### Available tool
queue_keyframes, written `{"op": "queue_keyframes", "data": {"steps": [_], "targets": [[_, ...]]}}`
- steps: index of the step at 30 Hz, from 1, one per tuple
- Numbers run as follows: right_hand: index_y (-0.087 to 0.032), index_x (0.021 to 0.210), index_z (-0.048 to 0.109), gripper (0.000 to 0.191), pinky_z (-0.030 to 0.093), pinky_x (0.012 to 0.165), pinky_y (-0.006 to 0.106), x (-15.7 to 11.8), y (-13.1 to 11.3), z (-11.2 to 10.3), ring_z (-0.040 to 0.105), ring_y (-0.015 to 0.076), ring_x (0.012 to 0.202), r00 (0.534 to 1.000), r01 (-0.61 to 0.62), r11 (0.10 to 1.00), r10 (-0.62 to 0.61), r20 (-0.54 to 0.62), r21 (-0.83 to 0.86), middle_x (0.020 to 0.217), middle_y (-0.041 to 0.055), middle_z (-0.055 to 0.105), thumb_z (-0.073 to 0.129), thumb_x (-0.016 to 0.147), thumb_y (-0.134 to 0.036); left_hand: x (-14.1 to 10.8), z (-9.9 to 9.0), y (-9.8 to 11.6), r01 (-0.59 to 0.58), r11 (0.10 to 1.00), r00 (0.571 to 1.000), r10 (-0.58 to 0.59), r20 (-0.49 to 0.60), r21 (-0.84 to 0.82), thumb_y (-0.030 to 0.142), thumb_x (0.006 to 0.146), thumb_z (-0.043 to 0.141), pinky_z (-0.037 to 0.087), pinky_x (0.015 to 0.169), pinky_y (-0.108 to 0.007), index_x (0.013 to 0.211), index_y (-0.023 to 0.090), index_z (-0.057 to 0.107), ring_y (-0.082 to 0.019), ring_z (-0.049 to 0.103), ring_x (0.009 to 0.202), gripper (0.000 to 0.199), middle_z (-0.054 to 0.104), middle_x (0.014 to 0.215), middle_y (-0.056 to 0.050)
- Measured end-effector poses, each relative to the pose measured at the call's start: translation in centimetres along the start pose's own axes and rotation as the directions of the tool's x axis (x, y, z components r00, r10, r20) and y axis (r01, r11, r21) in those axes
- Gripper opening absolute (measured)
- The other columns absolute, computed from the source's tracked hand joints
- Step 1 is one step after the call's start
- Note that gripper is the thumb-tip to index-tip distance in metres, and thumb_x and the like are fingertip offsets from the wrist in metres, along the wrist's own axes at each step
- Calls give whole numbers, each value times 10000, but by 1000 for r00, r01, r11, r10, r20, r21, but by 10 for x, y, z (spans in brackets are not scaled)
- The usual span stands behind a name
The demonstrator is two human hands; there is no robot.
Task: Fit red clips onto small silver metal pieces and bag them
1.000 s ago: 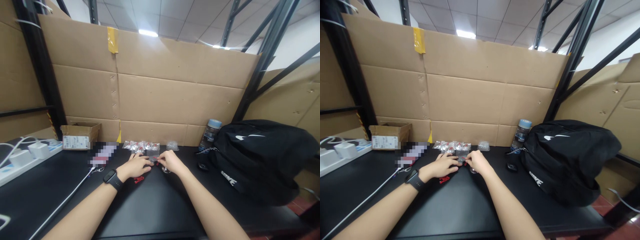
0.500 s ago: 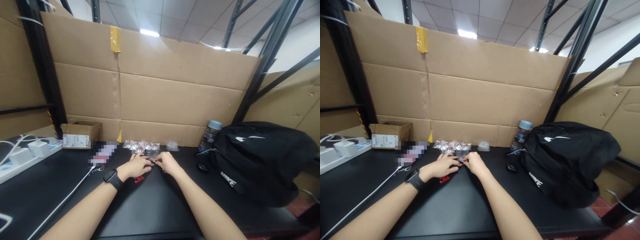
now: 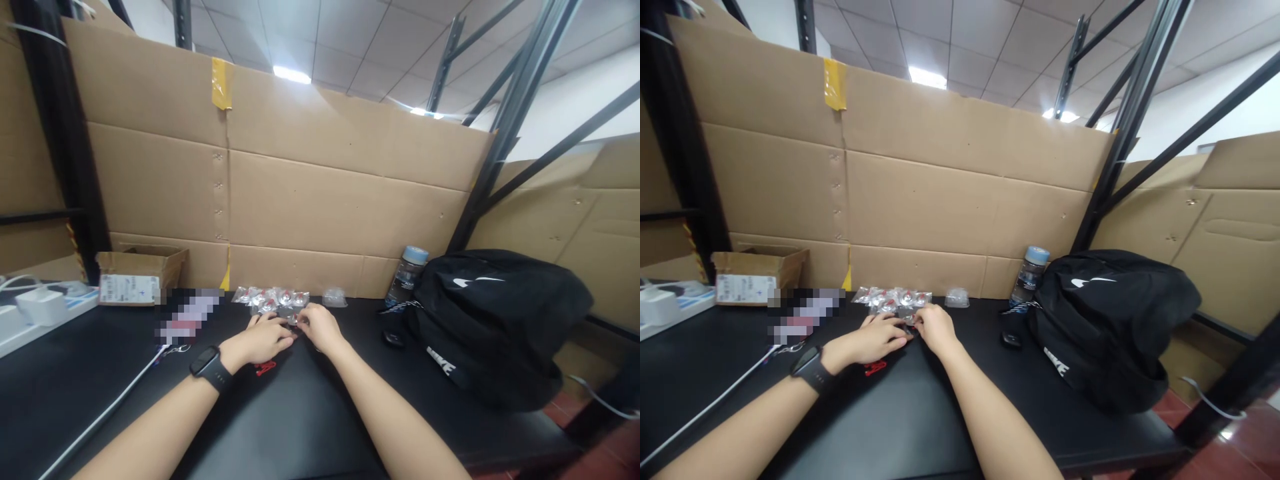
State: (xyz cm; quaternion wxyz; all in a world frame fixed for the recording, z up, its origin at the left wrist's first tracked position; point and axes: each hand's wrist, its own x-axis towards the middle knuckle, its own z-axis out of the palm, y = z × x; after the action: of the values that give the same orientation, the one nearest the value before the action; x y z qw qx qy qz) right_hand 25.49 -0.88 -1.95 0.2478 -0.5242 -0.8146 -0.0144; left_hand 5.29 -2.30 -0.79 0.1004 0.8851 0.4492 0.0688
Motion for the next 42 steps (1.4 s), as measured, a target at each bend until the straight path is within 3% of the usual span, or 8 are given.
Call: {"op": "queue_keyframes", "data": {"steps": [5,10,16,20,25,31,35,42], "targets": [[-240,882,664,151,421,761,260,3,-6,-1,615,196,935,993,-87,992,79,-84,-93,1015,16,671,777,795,-288,-5,-6,-1,-3,1000,998,4,68,-16,531,957,421,183,1115,-655,1186,475,694,-399,237,1476,360,447,1551,22],[-233,1050,595,269,416,780,296,6,-15,3,601,218,931,975,-189,976,173,-138,-108,1036,56,646,718,812,-264,-11,-7,2,-57,998,998,57,31,-20,488,959,442,233,1095,-620,1016,434,757,-384,326,1427,325,558,1451,23],[-225,1062,611,295,452,752,256,3,-1,-6,600,167,851,998,-10,961,26,-54,276,1019,25,647,709,787,-266,-7,-9,-1,-161,984,977,149,-155,-70,388,999,373,333,1053,-465,927,306,713,-281,541,1198,357,715,1075,-26],[-206,1036,654,207,454,776,250,-3,20,-21,600,139,796,998,49,922,-26,-64,383,922,18,668,499,917,-137,3,-2,-12,-133,988,938,102,-331,-75,160,888,457,366,1016,-392,1061,268,630,-231,576,1113,267,683,1103,-30],[-211,896,723,217,440,783,248,-7,26,-19,587,150,849,994,97,956,-108,24,277,965,16,663,806,706,-145,11,6,-14,-110,991,931,76,-356,-78,290,831,642,339,1050,-422,989,273,675,-263,581,1125,162,703,1080,-16],[-172,807,677,26,450,708,243,-2,22,-14,623,143,732,997,-73,909,59,46,409,772,13,688,701,806,-181,13,-1,-14,-17,964,939,-77,-336,-267,361,864,603,433,887,-329,855,236,686,-212,674,924,150,755,943,-8],[-199,1031,573,260,446,624,214,-2,23,-6,627,127,606,982,-173,809,188,32,562,686,-45,676,669,794,-155,18,3,-14,129,910,907,-269,-325,-394,349,843,608,434,833,-329,1067,238,577,-207,702,833,252,769,846,15],[-262,1074,675,253,426,719,232,-4,16,-3,628,141,728,988,-133,947,105,110,293,768,-23,674,618,839,-186,20,12,-14,133,966,926,-200,-320,-220,287,864,556,378,928,-390,1066,296,621,-221,683,938,212,737,870,28]]}}
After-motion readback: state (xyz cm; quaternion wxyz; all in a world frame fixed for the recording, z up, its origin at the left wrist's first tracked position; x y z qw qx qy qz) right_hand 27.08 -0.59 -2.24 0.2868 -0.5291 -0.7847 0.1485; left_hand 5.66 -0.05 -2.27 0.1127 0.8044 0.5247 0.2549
